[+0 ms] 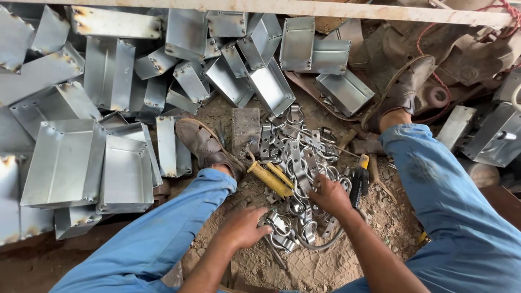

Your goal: The person assembles metal latch hardware by fitting metal brackets, loops, and pins together by hand.

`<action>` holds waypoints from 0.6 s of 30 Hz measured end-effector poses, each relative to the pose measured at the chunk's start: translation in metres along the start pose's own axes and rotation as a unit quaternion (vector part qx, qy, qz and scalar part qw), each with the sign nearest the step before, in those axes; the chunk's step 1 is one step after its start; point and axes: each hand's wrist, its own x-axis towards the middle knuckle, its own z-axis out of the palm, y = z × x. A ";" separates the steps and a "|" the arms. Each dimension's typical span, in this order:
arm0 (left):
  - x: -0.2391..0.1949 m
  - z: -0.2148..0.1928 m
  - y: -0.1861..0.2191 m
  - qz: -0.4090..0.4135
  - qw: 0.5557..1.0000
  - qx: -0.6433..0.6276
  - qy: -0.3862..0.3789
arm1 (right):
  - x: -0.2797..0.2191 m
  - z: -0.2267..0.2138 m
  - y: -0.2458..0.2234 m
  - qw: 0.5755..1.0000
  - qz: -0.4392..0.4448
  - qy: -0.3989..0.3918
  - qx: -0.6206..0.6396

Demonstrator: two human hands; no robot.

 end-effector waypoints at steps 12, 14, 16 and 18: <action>0.015 0.004 0.012 0.082 0.990 -0.070 0.096 | 0.032 0.031 0.034 0.990 -0.069 0.075 0.095; 0.012 0.005 0.020 0.103 0.981 -0.056 0.155 | 0.009 0.011 0.006 0.999 0.025 -0.028 0.032; 0.012 0.006 0.026 0.169 0.960 -0.014 0.224 | -0.010 -0.002 -0.017 0.998 -0.025 -0.057 0.021; 0.015 0.011 0.030 0.218 0.938 0.007 0.269 | -0.019 -0.008 -0.028 0.992 -0.069 -0.095 0.046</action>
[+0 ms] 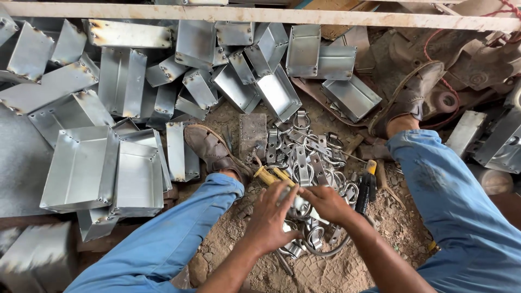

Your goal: The person assembles metal latch hardware by fitting metal brackets, loops, and pins together by hand.

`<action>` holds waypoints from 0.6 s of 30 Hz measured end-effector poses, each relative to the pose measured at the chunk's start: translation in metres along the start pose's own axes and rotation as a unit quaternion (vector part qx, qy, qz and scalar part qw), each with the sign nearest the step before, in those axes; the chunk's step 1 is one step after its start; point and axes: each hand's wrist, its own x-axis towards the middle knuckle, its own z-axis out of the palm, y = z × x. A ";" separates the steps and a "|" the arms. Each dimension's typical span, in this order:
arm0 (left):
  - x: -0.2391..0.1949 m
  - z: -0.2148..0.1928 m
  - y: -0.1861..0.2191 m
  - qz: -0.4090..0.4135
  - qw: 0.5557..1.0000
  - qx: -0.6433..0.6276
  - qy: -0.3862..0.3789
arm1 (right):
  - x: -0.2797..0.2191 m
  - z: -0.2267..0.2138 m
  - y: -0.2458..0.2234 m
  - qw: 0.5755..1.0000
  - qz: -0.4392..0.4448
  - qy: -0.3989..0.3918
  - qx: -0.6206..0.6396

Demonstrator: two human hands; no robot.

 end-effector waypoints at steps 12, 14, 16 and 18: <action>-0.002 0.017 -0.021 0.097 0.977 -0.087 0.172 | 0.002 0.013 0.005 0.995 0.045 -0.063 0.070; 0.002 0.015 -0.023 0.112 0.968 -0.058 0.216 | 0.005 0.012 0.004 0.993 0.043 -0.044 0.103; 0.002 0.013 -0.023 0.127 0.965 -0.049 0.225 | 0.005 0.014 0.005 0.992 0.040 -0.036 0.118; 0.001 0.010 -0.022 0.130 0.962 -0.042 0.235 | 0.008 0.016 0.004 0.991 0.030 -0.036 0.126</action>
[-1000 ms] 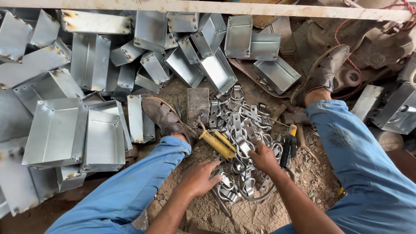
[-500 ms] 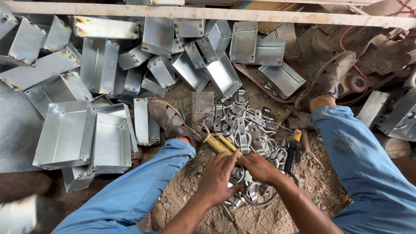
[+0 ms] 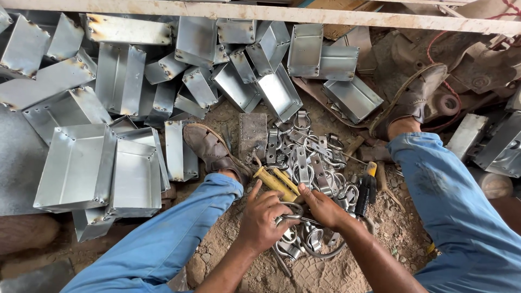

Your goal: The person assembles metal latch hardware by fitting metal brackets, loops, and pins together by hand.

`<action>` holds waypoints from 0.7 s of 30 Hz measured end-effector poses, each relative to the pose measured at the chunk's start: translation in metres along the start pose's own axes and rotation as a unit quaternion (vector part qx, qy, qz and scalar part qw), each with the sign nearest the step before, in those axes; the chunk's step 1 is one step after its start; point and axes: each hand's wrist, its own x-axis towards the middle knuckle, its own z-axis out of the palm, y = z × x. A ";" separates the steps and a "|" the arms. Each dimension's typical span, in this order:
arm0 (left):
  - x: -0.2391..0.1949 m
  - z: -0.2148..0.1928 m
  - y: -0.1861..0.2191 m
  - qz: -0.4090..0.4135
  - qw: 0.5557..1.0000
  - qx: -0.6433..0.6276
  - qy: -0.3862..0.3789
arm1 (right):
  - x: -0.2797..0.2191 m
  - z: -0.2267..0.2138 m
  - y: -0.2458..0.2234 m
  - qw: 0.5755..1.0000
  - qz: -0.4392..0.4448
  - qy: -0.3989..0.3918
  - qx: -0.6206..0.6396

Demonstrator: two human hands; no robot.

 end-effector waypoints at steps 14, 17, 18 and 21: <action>-0.009 -0.006 0.008 -0.011 0.998 -0.004 0.061 | -0.007 0.013 0.010 0.994 -0.019 -0.057 0.092; -0.003 -0.016 0.014 -0.030 0.999 0.007 0.016 | -0.008 0.017 0.010 0.997 -0.050 -0.040 0.051; 0.001 -0.020 0.015 -0.065 0.996 0.017 -0.054 | -0.009 0.017 0.011 0.997 -0.049 -0.029 0.044; 0.007 -0.029 0.019 -0.148 0.965 0.025 -0.214 | -0.016 0.016 0.016 0.996 -0.090 -0.024 -0.014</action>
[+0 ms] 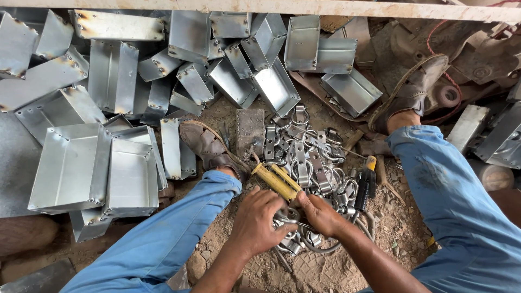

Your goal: The person assembles metal latch hardware by fitting metal brackets, loops, and pins together by hand.

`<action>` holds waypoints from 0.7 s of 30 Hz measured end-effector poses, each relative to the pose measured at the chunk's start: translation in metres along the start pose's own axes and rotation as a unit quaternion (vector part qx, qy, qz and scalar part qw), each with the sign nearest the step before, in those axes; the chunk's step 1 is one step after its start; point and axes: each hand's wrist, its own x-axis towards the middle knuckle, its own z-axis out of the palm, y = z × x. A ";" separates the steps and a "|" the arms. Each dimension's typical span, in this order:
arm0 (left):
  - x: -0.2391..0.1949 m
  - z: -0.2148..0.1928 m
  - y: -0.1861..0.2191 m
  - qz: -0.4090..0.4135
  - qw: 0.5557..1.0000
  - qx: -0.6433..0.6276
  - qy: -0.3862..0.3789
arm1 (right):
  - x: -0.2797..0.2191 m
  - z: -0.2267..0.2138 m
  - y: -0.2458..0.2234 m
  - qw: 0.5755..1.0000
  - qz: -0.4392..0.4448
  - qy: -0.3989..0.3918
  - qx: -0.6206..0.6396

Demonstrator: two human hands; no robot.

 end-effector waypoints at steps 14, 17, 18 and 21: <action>-0.008 0.022 -0.003 -0.014 0.981 0.025 -0.192 | -0.027 -0.009 0.014 0.935 -0.082 -0.295 -0.177; -0.013 0.025 -0.001 -0.020 0.966 0.034 -0.254 | -0.038 0.002 0.000 0.932 -0.012 -0.268 -0.244; -0.013 0.026 -0.001 -0.006 0.964 0.053 -0.259 | -0.040 0.003 -0.003 0.934 0.000 -0.264 -0.242; -0.013 0.029 0.003 0.018 0.955 0.085 -0.284 | -0.047 0.008 -0.010 0.936 0.034 -0.261 -0.232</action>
